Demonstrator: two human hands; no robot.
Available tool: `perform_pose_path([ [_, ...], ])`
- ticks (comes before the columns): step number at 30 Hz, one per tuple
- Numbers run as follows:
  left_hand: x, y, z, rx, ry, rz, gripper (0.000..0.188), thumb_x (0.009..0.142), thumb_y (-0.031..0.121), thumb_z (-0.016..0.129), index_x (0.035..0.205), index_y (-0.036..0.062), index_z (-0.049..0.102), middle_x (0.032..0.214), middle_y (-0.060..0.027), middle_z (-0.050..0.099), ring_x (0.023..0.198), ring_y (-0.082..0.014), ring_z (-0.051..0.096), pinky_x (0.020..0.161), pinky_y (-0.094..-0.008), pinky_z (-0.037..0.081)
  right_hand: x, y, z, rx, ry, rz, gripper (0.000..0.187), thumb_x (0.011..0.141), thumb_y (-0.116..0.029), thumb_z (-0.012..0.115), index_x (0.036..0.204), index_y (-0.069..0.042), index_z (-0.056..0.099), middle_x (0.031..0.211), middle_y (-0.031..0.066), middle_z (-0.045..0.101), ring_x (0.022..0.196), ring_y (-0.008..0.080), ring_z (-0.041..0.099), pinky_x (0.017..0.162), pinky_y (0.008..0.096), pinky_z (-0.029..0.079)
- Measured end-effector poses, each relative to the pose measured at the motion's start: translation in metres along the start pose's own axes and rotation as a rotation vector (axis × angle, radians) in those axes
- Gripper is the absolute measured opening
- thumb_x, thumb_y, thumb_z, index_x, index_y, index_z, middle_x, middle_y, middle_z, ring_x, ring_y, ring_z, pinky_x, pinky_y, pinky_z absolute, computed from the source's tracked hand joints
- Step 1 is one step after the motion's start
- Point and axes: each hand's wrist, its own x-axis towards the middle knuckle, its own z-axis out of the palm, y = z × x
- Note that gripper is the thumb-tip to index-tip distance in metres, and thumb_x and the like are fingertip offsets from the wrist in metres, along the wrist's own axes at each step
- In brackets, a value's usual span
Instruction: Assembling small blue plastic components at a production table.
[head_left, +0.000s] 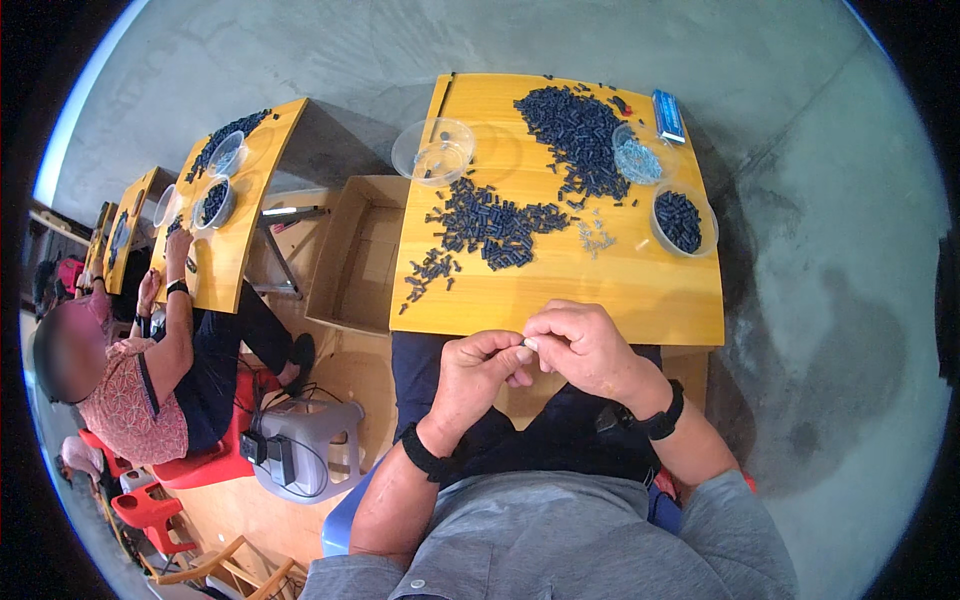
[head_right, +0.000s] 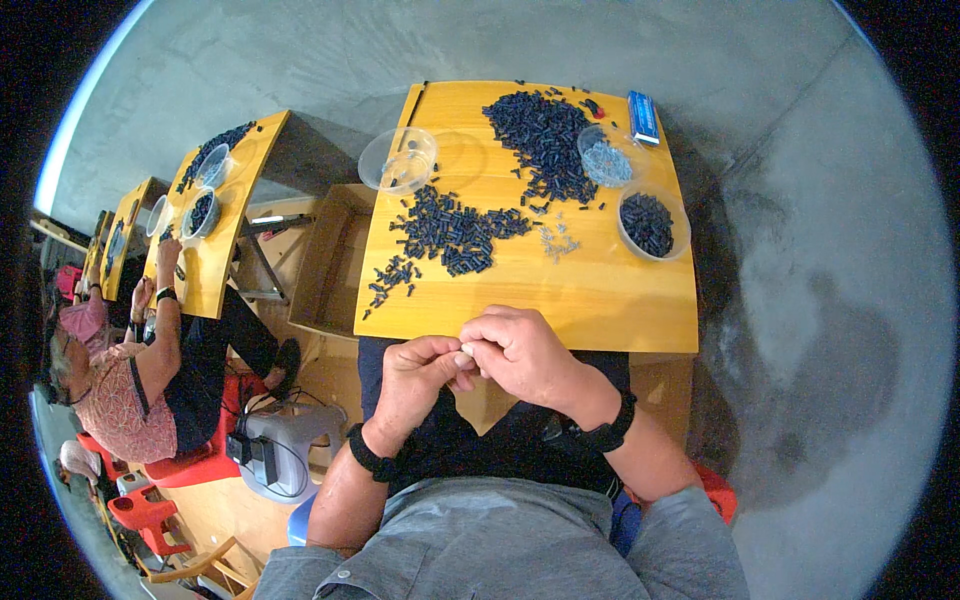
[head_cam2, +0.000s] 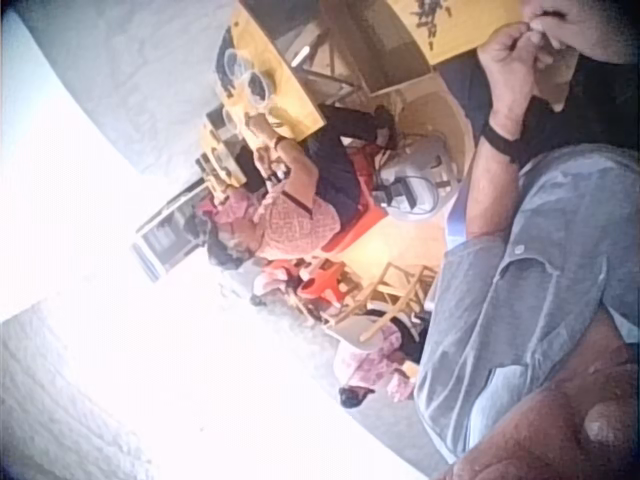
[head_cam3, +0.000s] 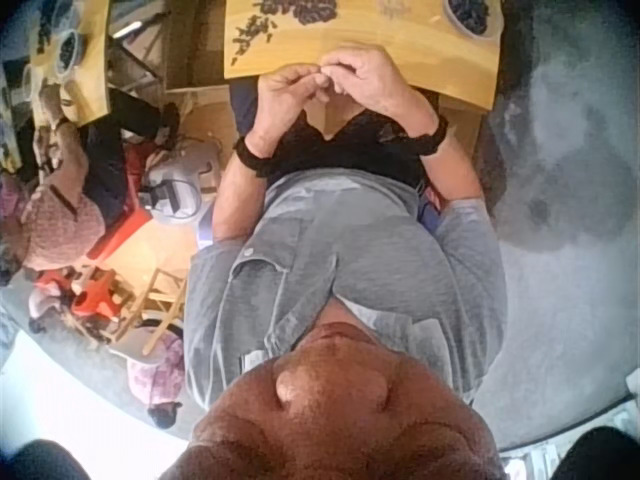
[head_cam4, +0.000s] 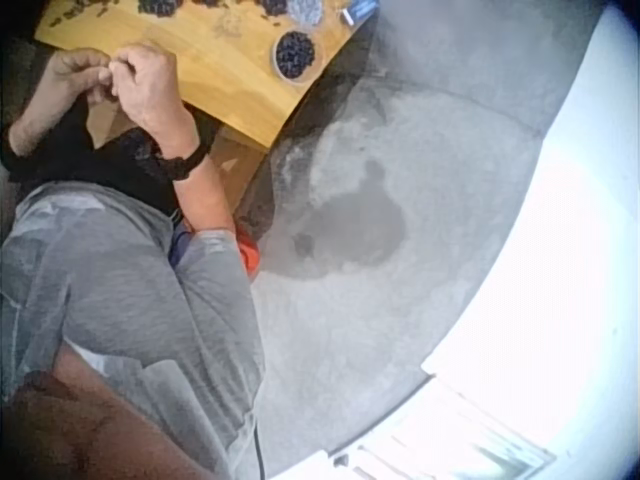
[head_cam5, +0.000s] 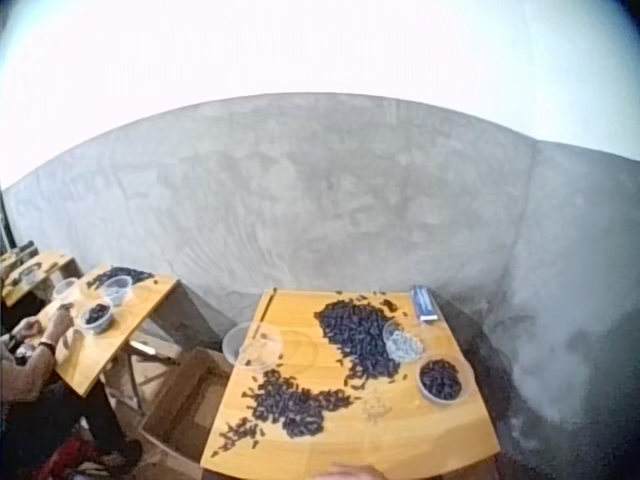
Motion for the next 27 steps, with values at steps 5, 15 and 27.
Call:
perform_pose_path([
  [5, 0.001, 0.001, 0.001, 0.009, -0.036, -0.025, 0.009, 0.087, 0.002, 0.061, 0.092, -0.0029, 0.066, 0.079, -0.0066, 0.067, 0.065, -0.0117, 0.063, 0.058, -0.022, 0.051, -0.01, 0.011, 0.01, -0.065, 0.137, -0.167, 0.004, 0.08, 0.001, 0.059, 0.084, 0.001, 0.061, 0.072, 0.0138, 0.057, 0.063, 0.0267, 0.059, 0.056, 0.0344, 0.047],
  [15, 0.002, -0.003, -0.001, -0.014, -0.052, -0.015, 0.009, 0.087, 0.002, 0.061, 0.092, -0.003, 0.066, 0.077, -0.0042, 0.065, 0.065, -0.0084, 0.062, 0.057, -0.0203, 0.05, -0.011, 0.015, 0.015, -0.17, 0.154, -0.304, 0.012, 0.078, 0.008, 0.057, 0.088, 0.001, 0.059, 0.076, 0.0128, 0.057, 0.064, 0.0265, 0.057, 0.056, 0.0331, 0.045],
  [27, 0.001, -0.016, -0.004, -0.096, -0.026, -0.062, 0.01, 0.088, 0.002, 0.06, 0.095, -0.003, 0.065, 0.08, -0.0055, 0.066, 0.066, -0.0096, 0.063, 0.06, -0.0214, 0.052, -0.011, 0.027, 0.012, -0.075, 0.058, -0.301, 0.01, 0.082, -0.003, 0.057, 0.091, 0.001, 0.061, 0.072, 0.012, 0.057, 0.066, 0.0275, 0.058, 0.057, 0.0361, 0.047],
])
